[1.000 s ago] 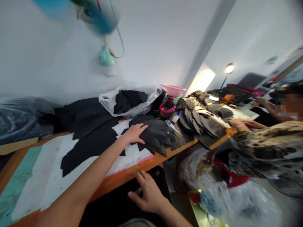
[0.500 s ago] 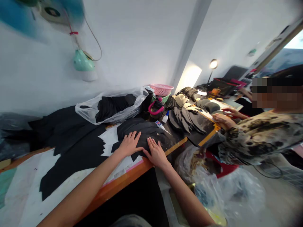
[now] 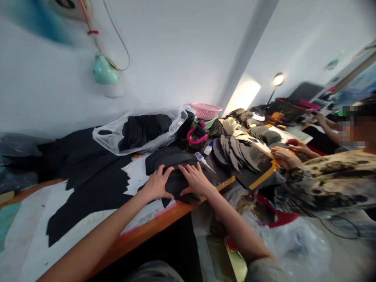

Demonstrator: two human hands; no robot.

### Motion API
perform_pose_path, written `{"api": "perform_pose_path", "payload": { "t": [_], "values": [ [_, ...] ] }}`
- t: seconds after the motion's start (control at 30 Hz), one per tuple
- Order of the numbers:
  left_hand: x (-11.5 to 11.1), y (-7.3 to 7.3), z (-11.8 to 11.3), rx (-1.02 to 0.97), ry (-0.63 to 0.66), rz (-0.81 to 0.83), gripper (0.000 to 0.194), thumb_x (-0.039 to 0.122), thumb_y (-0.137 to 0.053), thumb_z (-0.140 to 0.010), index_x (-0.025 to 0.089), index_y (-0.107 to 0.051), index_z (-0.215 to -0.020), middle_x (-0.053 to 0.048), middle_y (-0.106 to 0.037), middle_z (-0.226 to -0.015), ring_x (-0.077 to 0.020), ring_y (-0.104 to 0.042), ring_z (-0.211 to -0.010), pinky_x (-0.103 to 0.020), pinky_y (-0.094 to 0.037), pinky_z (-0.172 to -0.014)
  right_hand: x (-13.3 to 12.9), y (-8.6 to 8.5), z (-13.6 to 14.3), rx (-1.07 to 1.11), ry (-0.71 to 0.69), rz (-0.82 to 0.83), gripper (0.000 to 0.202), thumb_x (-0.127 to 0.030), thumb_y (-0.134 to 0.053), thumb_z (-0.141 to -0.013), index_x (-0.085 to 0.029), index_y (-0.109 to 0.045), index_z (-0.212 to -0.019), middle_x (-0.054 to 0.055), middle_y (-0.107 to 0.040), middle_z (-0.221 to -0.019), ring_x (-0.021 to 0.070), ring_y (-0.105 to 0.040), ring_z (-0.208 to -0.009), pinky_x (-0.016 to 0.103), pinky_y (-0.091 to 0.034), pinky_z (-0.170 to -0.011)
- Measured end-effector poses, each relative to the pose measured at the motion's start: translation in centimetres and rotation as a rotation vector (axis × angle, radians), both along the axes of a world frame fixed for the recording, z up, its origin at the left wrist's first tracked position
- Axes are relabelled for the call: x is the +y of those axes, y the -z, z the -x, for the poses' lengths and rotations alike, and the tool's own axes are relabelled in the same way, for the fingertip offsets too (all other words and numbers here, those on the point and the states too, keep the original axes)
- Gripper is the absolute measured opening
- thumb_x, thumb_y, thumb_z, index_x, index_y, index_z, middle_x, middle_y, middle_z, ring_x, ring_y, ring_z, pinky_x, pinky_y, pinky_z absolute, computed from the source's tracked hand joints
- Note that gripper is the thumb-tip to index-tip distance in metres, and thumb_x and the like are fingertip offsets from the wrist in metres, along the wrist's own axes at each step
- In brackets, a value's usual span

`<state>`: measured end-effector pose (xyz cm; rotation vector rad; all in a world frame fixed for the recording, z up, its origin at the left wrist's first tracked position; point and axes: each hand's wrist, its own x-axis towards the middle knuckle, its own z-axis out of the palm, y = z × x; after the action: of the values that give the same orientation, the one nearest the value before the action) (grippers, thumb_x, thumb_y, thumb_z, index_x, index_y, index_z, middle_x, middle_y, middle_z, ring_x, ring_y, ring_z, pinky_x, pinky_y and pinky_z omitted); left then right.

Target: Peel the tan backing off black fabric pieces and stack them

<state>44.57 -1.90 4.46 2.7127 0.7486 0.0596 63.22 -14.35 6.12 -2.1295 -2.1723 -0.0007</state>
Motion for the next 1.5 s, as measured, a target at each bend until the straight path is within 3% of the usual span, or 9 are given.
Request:
{"api": "perform_pose_path", "payload": {
  "t": [0.13,0.27,0.47,0.73,0.9,1.1,1.2,1.33,1.5],
  "values": [
    [1.6,0.1,-0.8,0.075,-0.073,0.081,0.121,0.059,-0.090,-0.053,0.013,-0.033,-0.150,-0.026,-0.055,-0.138,-0.0446,-0.057,-0.128,-0.048,-0.047,-0.104,1.9,-1.5,-1.4,0.048,-0.006,0.108,0.117,-0.071,-0.089,-0.057,-0.009,-0.048,-0.147,0.022,-0.064,-0.127,0.0406,-0.062,-0.116,0.053,-0.049,-0.099],
    [2.2,0.1,-1.8,0.127,-0.070,0.144,0.097,0.064,-0.086,-0.057,0.015,-0.050,-0.132,-0.019,-0.069,-0.118,-0.0384,-0.068,-0.113,-0.040,-0.053,-0.091,2.6,-2.4,-2.5,0.092,0.000,0.200,0.107,-0.071,-0.086,-0.063,-0.010,-0.051,-0.143,0.019,-0.069,-0.117,0.0361,-0.068,-0.102,0.043,-0.055,-0.086],
    [-1.3,-0.6,-0.7,0.089,-0.046,0.032,0.082,0.048,-0.086,-0.067,0.014,-0.049,-0.132,-0.020,-0.065,-0.125,-0.0407,-0.063,-0.118,-0.050,-0.048,-0.100,-0.4,-0.8,-1.6,0.085,0.005,0.142,0.120,-0.074,-0.090,-0.048,-0.014,-0.050,-0.144,0.022,-0.059,-0.133,0.0430,-0.057,-0.121,0.055,-0.050,-0.095],
    [-5.7,-1.7,2.3,-0.029,-0.028,-0.123,0.039,0.034,-0.060,-0.094,0.017,-0.055,-0.129,-0.017,-0.068,-0.115,-0.0321,-0.067,-0.105,-0.043,-0.051,-0.090,-3.7,-3.0,0.3,0.046,0.031,0.013,0.110,-0.046,-0.088,-0.074,-0.016,-0.027,-0.161,0.013,-0.069,-0.116,0.0324,-0.067,-0.102,0.041,-0.050,-0.084],
    [-5.0,-1.9,2.8,-0.172,-0.073,-0.229,0.035,0.043,-0.047,-0.100,0.019,-0.061,-0.123,-0.015,-0.069,-0.104,-0.0302,-0.067,-0.099,-0.042,-0.050,-0.087,-3.7,-5.3,0.4,-0.038,0.015,-0.080,0.077,-0.030,-0.077,-0.085,-0.018,-0.043,-0.153,0.011,-0.069,-0.108,0.0316,-0.063,-0.101,0.041,-0.046,-0.087],
    [-2.1,-2.8,0.8,-0.242,-0.197,-0.165,0.042,0.046,-0.061,-0.093,0.024,-0.055,-0.128,-0.012,-0.067,-0.118,-0.0304,-0.065,-0.108,-0.038,-0.050,-0.089,-1.7,-7.1,-0.4,0.002,0.070,-0.197,0.080,-0.043,-0.074,-0.090,-0.020,-0.037,-0.157,0.016,-0.064,-0.131,0.0375,-0.057,-0.123,0.048,-0.040,-0.103],
    [-1.1,-2.4,0.5,-0.192,-0.168,-0.054,0.045,0.043,-0.067,-0.089,0.025,-0.052,-0.128,-0.010,-0.065,-0.122,-0.0303,-0.064,-0.113,-0.038,-0.051,-0.091,-1.2,-6.3,-0.9,0.020,0.050,-0.115,0.086,-0.043,-0.080,-0.085,-0.020,-0.039,-0.157,0.016,-0.065,-0.129,0.0360,-0.061,-0.119,0.047,-0.044,-0.101],
    [0.0,-1.0,1.0,-0.112,-0.049,0.055,0.052,0.033,-0.081,-0.077,0.023,-0.057,-0.122,-0.011,-0.066,-0.118,-0.0309,-0.066,-0.111,-0.040,-0.050,-0.096,-1.4,-3.0,-2.2,0.123,0.010,0.021,0.091,-0.041,-0.087,-0.077,-0.023,-0.043,-0.155,0.015,-0.063,-0.132,0.0345,-0.062,-0.120,0.048,-0.049,-0.099],
    [2.5,-0.5,0.7,-0.156,-0.053,0.148,0.041,0.028,-0.072,-0.082,0.024,-0.064,-0.122,-0.011,-0.072,-0.115,-0.0323,-0.066,-0.115,-0.044,-0.048,-0.103,-1.9,0.1,-3.5,0.334,0.146,-0.243,0.095,-0.044,-0.085,-0.078,-0.023,-0.036,-0.156,0.018,-0.048,-0.149,0.0346,-0.048,-0.138,0.051,-0.044,-0.111]
  ]
}}
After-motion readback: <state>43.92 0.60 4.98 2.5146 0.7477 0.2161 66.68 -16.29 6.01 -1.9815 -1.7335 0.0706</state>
